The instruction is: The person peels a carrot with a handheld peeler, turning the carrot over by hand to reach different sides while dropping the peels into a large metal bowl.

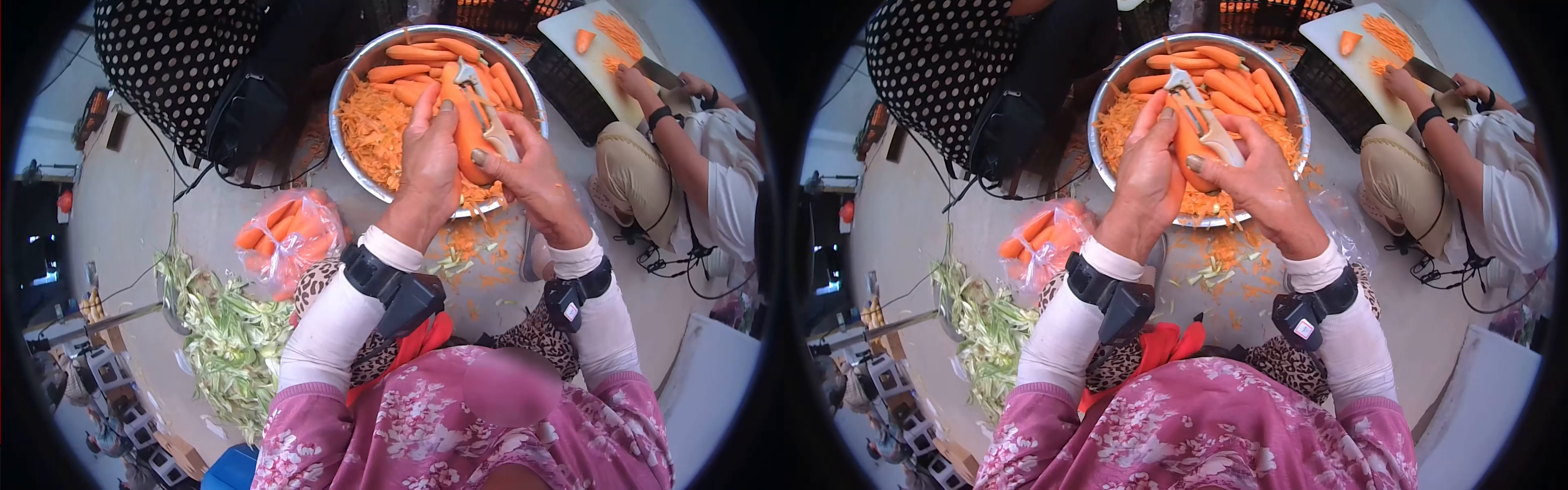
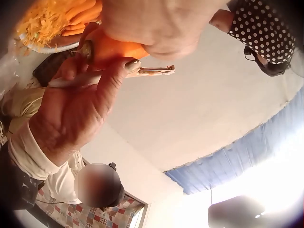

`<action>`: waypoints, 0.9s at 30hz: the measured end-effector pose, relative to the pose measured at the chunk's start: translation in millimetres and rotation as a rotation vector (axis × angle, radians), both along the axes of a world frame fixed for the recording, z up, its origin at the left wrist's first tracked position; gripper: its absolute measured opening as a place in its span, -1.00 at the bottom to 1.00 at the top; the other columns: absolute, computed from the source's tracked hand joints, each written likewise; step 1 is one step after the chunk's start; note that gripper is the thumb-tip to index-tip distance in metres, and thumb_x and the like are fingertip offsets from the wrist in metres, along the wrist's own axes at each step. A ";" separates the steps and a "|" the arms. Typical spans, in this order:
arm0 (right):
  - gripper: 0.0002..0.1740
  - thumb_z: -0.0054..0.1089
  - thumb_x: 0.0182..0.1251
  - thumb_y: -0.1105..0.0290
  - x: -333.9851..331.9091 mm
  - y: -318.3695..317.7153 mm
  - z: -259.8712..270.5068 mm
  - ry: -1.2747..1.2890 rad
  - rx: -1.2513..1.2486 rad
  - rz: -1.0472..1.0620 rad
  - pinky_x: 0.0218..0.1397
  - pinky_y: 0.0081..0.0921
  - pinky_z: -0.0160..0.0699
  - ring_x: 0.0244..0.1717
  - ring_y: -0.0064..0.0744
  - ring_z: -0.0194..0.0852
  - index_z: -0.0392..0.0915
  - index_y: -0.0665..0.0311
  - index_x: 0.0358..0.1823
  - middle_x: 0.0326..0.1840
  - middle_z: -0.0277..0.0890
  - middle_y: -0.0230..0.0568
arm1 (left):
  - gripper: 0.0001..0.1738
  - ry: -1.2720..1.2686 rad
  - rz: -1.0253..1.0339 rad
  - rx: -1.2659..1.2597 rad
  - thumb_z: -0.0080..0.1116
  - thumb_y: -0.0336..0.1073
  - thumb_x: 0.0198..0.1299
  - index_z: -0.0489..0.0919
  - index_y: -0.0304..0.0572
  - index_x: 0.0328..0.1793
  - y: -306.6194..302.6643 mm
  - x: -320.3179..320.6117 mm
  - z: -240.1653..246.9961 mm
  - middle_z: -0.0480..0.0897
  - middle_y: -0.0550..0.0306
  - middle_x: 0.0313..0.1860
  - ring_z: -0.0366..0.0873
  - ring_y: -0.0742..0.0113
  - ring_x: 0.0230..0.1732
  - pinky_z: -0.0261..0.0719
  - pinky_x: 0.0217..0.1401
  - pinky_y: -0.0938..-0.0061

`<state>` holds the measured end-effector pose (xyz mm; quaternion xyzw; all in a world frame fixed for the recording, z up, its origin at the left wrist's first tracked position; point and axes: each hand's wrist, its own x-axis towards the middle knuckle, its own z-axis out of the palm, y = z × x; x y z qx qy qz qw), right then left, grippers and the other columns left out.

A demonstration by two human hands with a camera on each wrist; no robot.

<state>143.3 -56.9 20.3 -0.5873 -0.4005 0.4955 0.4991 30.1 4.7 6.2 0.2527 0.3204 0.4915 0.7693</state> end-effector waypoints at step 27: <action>-0.44 0.14 0.33 0.31 42.9 -43.2 -26.3 0.508 0.087 -0.005 -0.68 -0.77 0.41 -0.64 -0.52 0.45 0.21 0.33 0.29 -0.02 0.51 -0.10 | -0.44 0.070 -0.134 -0.023 0.01 0.09 0.28 0.59 -0.41 -0.18 -42.5 26.2 -8.2 0.65 -0.07 -0.27 0.64 0.19 -0.31 0.55 -0.21 0.36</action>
